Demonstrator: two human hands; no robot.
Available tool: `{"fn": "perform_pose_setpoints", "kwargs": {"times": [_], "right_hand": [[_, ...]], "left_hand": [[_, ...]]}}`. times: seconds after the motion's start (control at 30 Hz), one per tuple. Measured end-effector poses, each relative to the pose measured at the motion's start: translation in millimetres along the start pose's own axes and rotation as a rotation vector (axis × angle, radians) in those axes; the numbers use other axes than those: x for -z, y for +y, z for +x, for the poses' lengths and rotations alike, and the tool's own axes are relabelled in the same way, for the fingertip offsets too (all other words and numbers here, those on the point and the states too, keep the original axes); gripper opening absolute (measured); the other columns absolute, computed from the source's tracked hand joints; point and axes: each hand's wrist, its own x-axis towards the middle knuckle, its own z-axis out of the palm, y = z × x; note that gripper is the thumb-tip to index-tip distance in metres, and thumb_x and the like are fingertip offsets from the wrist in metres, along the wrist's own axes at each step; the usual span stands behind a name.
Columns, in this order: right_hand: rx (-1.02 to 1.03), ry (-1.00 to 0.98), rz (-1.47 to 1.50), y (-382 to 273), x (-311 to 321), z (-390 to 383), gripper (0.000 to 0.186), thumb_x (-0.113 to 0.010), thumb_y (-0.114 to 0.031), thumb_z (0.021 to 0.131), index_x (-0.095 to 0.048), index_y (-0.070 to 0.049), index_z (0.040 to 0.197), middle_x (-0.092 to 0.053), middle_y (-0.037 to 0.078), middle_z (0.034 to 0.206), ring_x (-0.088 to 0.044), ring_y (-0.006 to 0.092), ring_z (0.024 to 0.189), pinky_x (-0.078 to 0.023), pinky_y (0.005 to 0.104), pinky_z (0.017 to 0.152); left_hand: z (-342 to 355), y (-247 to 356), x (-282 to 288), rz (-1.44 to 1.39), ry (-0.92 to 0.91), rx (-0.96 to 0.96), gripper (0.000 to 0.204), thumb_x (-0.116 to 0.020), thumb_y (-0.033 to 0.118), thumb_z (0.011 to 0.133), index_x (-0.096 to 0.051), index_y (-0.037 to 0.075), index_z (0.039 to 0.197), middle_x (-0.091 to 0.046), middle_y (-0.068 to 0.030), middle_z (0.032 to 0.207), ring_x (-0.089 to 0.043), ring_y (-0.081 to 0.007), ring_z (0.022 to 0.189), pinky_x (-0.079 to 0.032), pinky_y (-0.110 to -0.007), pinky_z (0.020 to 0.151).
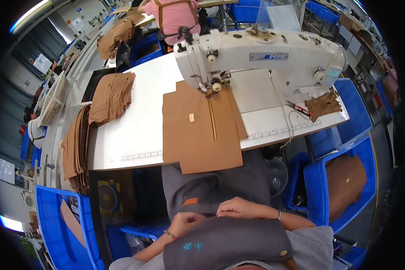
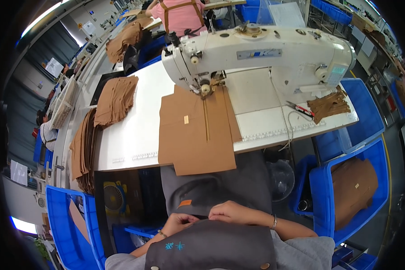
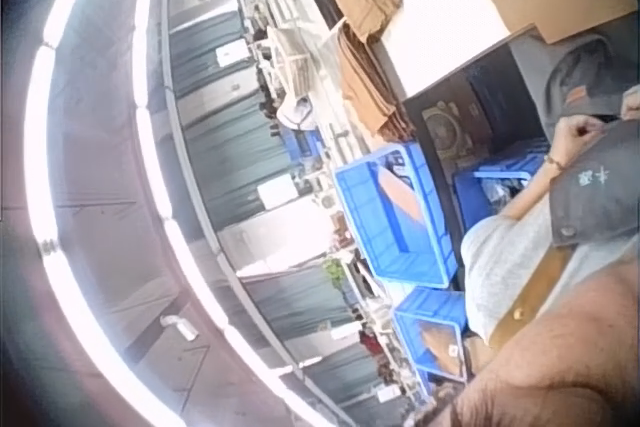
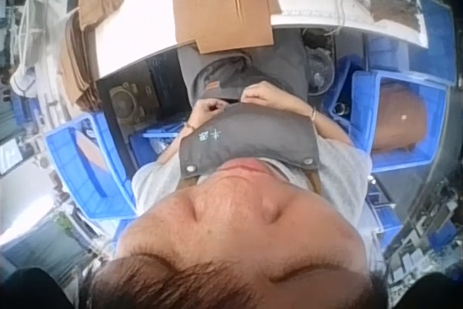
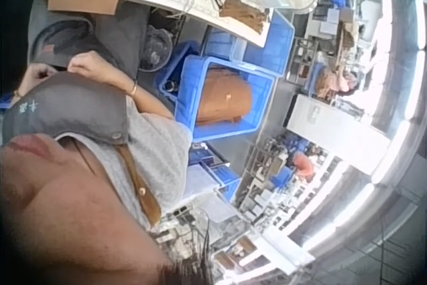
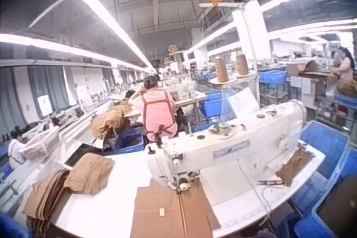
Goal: Sewing zippers onto leather panels using an industrial sewing machine in a workshop environment.
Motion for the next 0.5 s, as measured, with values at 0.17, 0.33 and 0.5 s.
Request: {"fn": "perform_pose_setpoints", "kwargs": {"times": [0.17, 0.33, 0.5], "right_hand": [[-0.096, 0.065, 0.099, -5, 9, 2, 0.019, -0.065, -0.021, 0.102, -0.072, -0.004, 0.105, -0.075, 0.01, 0.088, -0.072, 0.0246, 0.077, -0.055, 0.033, 0.074], [-0.089, 0.141, 0.044, 6, 12, 18, 0.016, -0.067, -0.02, 0.099, -0.072, -0.005, 0.104, -0.075, 0.009, 0.087, -0.073, 0.0228, 0.074, -0.054, 0.0322, 0.071], [-0.053, 0.219, -0.018, 14, 9, 24, 0.016, -0.07, -0.019, 0.096, -0.072, -0.004, 0.102, -0.075, 0.01, 0.089, -0.072, 0.0266, 0.078, -0.055, 0.0351, 0.072]], "left_hand": [[-20, 80, 46, -0.083, 0.132, -0.024, 0.014, -0.08, -0.001, 0.087, -0.079, -0.004, 0.1, -0.079, -0.0122, 0.088, -0.073, -0.0118, 0.08, -0.06, -0.025, 0.073], [15, 153, 44, -0.346, 0.068, -0.583, 0.014, -0.073, -0.002, 0.092, -0.076, -0.006, 0.104, -0.077, -0.0206, 0.086, -0.077, -0.0242, 0.082, -0.062, -0.032, 0.074], [69, 188, 17, -0.528, 0.05, -0.469, 0.029, -0.066, 0.002, 0.098, -0.066, -0.008, 0.126, -0.077, -0.0213, 0.097, -0.077, -0.0254, 0.091, -0.063, -0.035, 0.082]]}}
